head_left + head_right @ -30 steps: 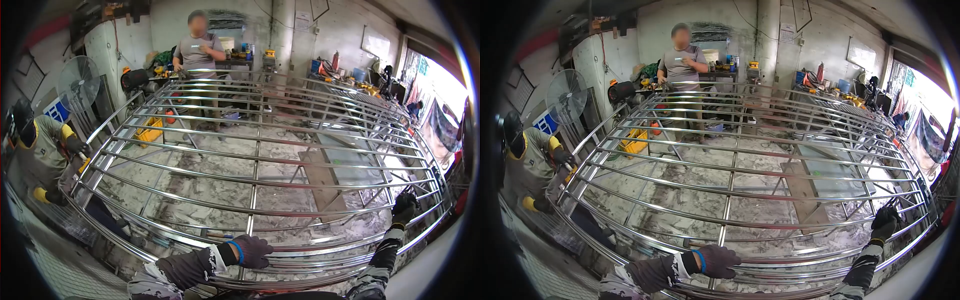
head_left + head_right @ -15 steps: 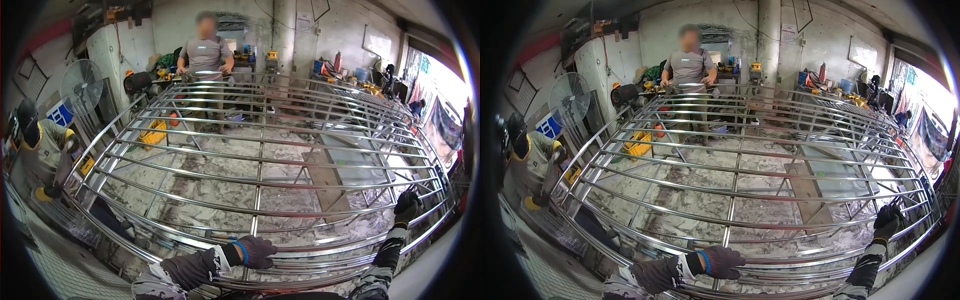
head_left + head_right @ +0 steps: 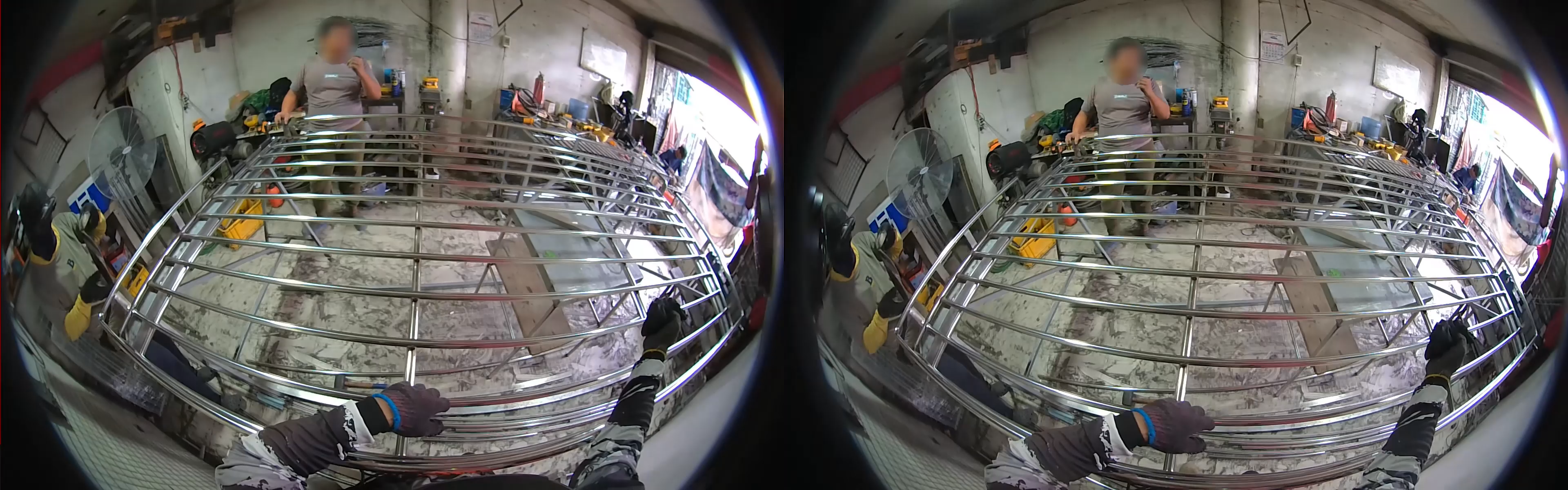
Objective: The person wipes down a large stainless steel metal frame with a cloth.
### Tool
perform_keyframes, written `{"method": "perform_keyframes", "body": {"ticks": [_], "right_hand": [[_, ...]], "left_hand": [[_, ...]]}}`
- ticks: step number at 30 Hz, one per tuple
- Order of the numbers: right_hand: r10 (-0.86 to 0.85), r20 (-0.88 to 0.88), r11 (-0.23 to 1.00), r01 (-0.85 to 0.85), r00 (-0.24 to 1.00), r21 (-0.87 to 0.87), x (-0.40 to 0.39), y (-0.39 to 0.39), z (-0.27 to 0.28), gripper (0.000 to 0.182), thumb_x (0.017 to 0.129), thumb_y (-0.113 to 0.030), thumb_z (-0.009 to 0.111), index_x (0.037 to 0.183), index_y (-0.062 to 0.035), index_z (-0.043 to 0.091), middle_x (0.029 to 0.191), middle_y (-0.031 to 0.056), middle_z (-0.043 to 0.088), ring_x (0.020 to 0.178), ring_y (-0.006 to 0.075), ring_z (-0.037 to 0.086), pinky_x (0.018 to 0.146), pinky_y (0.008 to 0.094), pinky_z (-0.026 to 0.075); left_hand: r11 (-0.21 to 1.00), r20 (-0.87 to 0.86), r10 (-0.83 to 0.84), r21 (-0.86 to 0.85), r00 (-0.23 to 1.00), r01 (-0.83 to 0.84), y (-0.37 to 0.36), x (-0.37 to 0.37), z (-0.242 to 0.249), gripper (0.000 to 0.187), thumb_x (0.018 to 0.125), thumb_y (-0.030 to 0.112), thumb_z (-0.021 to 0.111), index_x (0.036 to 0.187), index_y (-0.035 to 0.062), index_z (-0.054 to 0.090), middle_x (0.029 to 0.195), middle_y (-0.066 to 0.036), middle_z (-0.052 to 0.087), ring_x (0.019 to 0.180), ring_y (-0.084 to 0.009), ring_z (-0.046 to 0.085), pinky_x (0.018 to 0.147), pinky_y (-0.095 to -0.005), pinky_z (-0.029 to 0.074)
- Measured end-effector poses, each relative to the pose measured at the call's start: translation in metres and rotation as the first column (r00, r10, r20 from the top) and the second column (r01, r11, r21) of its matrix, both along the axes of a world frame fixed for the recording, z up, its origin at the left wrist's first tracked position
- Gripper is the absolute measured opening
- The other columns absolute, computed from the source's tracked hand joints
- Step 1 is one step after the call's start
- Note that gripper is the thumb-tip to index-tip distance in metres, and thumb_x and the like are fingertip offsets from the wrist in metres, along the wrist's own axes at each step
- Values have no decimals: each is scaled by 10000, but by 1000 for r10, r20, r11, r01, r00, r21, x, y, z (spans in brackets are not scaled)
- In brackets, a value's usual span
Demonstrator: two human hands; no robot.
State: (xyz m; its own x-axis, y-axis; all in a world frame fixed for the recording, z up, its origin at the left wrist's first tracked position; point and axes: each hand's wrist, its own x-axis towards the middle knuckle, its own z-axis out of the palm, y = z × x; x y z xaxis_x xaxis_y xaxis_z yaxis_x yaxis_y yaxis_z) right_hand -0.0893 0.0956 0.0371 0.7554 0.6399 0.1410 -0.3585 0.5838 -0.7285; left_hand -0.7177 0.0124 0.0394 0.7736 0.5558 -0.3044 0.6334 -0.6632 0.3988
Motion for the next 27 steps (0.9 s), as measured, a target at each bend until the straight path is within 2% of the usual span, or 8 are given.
{"method": "perform_keyframes", "body": {"ticks": [3,11,16,17,19,23,25,27], "right_hand": [[99,28,994,-100,995,34,0,-3,-1,208,964,-257,446,917,-127,603,739,14,551,578,140,517,491,280,409],[61,77,998,-60,995,-17,14,-2,-10,229,947,-245,470,963,-96,644,773,32,608,617,166,588,538,292,498],[440,339,846,-511,831,154,48,6,-25,187,930,-229,481,945,-107,623,716,17,564,551,164,535,498,289,455],[440,339,846,-510,832,155,35,4,-19,187,930,-229,481,945,-107,623,716,17,564,551,164,535,498,289,455],[-4,72,999,1,997,44,-23,-1,12,141,919,-218,489,890,-118,583,682,0,503,522,146,471,460,278,386],[-101,-67,995,102,993,18,-38,-3,23,127,915,-208,493,879,-121,578,693,1,500,530,144,465,464,279,382],[239,141,963,-253,961,96,10,-2,-8,184,920,-217,501,967,-103,638,783,32,607,615,171,588,534,295,491],[268,163,951,-288,950,115,30,5,-22,216,923,-226,505,1014,-99,656,836,46,644,668,186,632,573,307,529]], "left_hand": [[1000,-14,2,-13,1000,-2,2,1,4,482,933,463,581,1262,111,616,1120,-206,650,1032,-406,670,865,-529,547],[1000,-28,-17,-5,999,17,2,0,1,492,942,473,579,1266,103,599,1119,-199,648,1031,-403,670,863,-531,544],[1000,-40,-19,-16,999,18,3,0,3,496,948,471,575,1284,107,596,1115,-203,647,1025,-401,673,863,-529,546],[1000,-40,-20,-16,999,19,3,0,2,496,948,471,575,1284,107,596,1115,-203,647,1025,-401,673,863,-529,546],[1000,-32,-21,2,999,21,1,0,1,502,949,472,577,1294,109,600,1122,-206,647,1025,-399,673,864,-528,546],[1000,-35,-16,-12,999,16,1,1,4,507,945,473,582,1297,109,608,1135,-204,648,1032,-397,671,869,-524,546],[1000,-36,-5,-19,999,4,1,1,3,500,942,470,585,1287,111,616,1144,-205,648,1042,-397,667,875,-525,544],[1000,-37,-4,-14,999,3,1,0,4,502,940,469,588,1291,112,615,1144,-204,648,1041,-399,667,880,-526,542]]}}
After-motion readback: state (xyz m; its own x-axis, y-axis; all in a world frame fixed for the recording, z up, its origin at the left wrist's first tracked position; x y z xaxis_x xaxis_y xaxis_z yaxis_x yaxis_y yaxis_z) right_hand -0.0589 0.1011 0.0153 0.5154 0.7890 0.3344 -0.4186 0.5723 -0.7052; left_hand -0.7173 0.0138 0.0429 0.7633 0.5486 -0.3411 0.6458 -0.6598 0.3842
